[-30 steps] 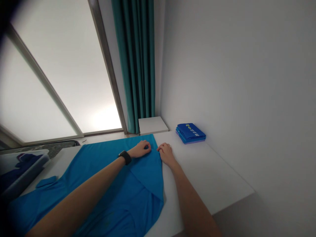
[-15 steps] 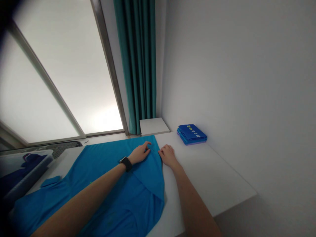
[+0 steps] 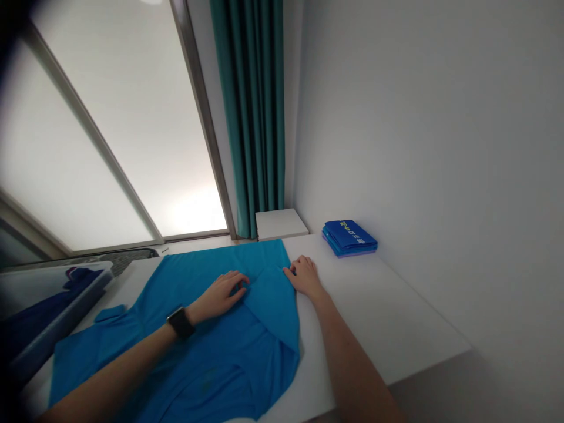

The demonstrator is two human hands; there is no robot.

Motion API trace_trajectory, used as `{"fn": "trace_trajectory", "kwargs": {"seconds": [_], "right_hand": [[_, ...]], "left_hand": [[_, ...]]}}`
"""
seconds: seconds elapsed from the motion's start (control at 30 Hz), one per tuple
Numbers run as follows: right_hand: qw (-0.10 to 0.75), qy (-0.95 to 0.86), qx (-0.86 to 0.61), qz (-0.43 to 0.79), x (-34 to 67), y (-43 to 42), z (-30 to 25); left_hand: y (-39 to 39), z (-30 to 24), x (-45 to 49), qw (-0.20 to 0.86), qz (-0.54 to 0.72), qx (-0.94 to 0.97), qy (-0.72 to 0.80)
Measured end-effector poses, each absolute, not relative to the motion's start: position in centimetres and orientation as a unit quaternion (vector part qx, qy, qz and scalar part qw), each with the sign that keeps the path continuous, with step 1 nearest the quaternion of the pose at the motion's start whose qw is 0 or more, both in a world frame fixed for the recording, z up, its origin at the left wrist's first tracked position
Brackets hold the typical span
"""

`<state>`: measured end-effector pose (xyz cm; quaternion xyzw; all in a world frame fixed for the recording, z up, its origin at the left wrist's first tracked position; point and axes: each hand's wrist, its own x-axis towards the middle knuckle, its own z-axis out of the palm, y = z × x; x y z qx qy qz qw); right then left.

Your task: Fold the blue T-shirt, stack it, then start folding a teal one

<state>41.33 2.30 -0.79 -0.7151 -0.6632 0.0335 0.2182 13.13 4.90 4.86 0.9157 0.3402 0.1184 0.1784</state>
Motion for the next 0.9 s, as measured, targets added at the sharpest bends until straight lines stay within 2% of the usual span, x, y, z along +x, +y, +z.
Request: {"fn": "trace_trajectory", "kwargs": {"seconds": [0.23,0.53,0.77,0.9], "right_hand": [[0.2,-0.668,-0.716,0.029,41.5,2.3,-0.9],[0.197,-0.665,-0.72,0.027,41.4,2.3,-0.6],[0.204,-0.671,-0.713,0.028,41.5,2.5,-1.1],[0.252,-0.669,-0.698,0.042,41.9,2.6,-1.2]], "left_hand": [[3.1,3.9,12.6,0.158,0.127,0.881,0.427],[2.9,6.2,12.5,0.244,0.147,0.844,0.454],[3.7,3.8,11.4,0.112,0.145,0.871,0.456],[3.9,2.1,11.1,0.078,0.165,0.877,0.445]]}}
